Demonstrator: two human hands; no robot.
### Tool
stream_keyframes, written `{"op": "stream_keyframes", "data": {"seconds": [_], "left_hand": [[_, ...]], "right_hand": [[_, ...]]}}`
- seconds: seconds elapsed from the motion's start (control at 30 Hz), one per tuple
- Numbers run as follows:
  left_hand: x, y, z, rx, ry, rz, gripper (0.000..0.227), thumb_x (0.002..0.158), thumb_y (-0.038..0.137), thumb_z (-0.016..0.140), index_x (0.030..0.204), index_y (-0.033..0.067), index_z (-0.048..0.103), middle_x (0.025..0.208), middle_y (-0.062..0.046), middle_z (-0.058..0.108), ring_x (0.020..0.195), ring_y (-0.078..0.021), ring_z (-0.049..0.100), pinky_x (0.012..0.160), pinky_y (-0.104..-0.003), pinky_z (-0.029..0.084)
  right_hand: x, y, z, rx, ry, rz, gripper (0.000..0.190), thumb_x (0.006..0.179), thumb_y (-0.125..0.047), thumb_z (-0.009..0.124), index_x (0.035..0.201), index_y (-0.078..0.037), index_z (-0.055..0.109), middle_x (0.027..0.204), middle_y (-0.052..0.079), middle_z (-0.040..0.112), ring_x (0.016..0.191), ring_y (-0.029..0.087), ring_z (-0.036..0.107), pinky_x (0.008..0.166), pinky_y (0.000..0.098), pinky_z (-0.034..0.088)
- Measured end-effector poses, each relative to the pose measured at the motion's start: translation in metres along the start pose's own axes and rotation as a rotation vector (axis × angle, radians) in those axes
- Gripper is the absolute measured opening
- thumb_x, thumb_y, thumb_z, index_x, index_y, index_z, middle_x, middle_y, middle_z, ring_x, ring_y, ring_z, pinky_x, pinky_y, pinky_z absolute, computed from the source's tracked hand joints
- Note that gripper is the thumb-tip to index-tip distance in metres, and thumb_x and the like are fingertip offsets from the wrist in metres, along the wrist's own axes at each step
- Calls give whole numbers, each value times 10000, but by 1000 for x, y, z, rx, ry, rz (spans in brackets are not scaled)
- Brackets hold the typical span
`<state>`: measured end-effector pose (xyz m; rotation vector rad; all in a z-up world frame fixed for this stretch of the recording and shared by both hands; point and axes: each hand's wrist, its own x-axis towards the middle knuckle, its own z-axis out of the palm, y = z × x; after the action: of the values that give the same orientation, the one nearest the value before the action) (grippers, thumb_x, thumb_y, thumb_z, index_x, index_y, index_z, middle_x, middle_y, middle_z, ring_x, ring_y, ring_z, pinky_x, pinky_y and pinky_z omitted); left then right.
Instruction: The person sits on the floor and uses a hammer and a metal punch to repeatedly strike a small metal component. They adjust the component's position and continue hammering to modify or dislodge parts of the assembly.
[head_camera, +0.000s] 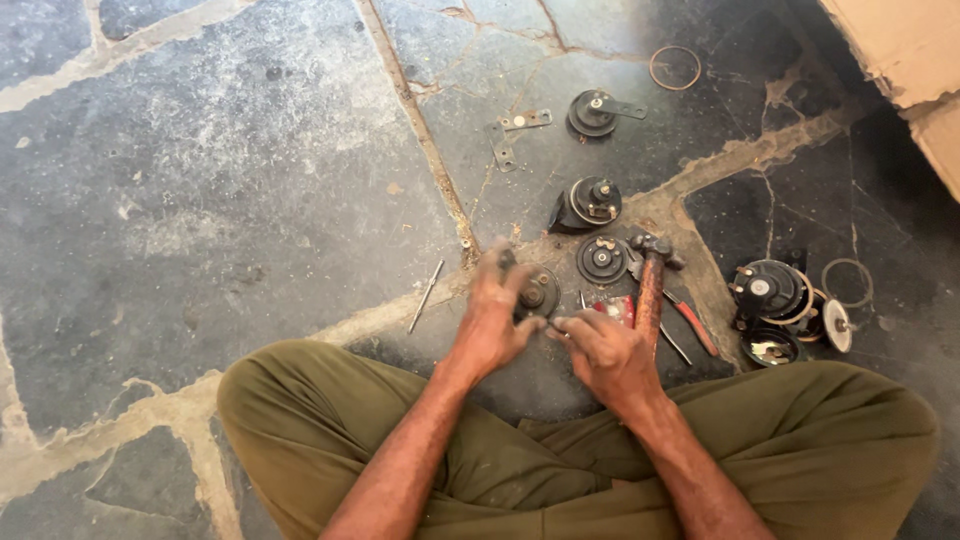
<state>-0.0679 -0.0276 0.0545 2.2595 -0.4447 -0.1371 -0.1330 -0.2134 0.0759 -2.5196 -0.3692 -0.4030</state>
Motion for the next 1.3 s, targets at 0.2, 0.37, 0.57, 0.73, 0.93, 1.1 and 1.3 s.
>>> {"op": "stream_keyframes", "data": {"seconds": [0.2, 0.37, 0.57, 0.73, 0.93, 1.1, 1.3], "left_hand": [[0, -11, 7, 28, -8, 77, 577, 695, 10, 859, 1237, 88, 676, 1590, -265, 304, 1483, -506, 279, 1193, -548, 321], [5, -18, 14, -40, 60, 70, 469, 688, -28, 833, 1134, 58, 715, 1527, -236, 420, 1456, -455, 367, 1204, -513, 342], [4, -17, 13, -42, 103, 55, 440, 680, -41, 828, 1096, 46, 715, 1479, -222, 446, 1405, -445, 416, 1158, -502, 394], [5, -11, 13, -35, 110, 24, 437, 664, -36, 834, 1077, 60, 728, 1461, -214, 436, 1385, -440, 412, 1135, -494, 408], [5, -3, 13, -18, 108, 41, 508, 676, -10, 846, 1154, 90, 706, 1556, -240, 341, 1460, -483, 327, 1197, -532, 354], [-1, 0, 7, -121, 3, 81, 538, 676, 113, 908, 1179, 169, 727, 1624, -267, 199, 1509, -559, 151, 1205, -604, 252], [0, -1, 13, -43, 34, 122, 394, 730, 168, 890, 1106, 180, 774, 1671, -253, 187, 1534, -577, 122, 1218, -601, 286]], "right_hand": [[0, 1, -1, 82, 83, -36, 182, 758, -81, 830, 915, -94, 739, 849, 51, 746, 785, 254, 733, 1057, 472, 440], [3, 4, -9, 195, 75, 25, 177, 793, -54, 829, 944, -59, 736, 865, 79, 742, 795, 264, 733, 898, 411, 533], [-1, 6, -6, 253, 49, 70, 194, 822, -10, 805, 999, -31, 730, 901, 119, 746, 808, 274, 735, 695, 365, 580], [-2, 11, -1, 210, 76, 12, 208, 799, -57, 838, 980, -59, 736, 883, 83, 736, 830, 261, 732, 771, 389, 571], [1, 0, 0, 72, 13, -32, 202, 778, -84, 823, 967, -88, 755, 895, 56, 751, 787, 262, 738, 736, 403, 563], [17, 1, -5, 89, -59, 84, 148, 815, -112, 812, 943, -83, 744, 862, 92, 733, 775, 317, 724, 686, 438, 546], [23, 5, -13, 122, -70, 28, 170, 818, -88, 785, 976, -66, 727, 904, 98, 732, 793, 330, 721, 688, 442, 551]]}}
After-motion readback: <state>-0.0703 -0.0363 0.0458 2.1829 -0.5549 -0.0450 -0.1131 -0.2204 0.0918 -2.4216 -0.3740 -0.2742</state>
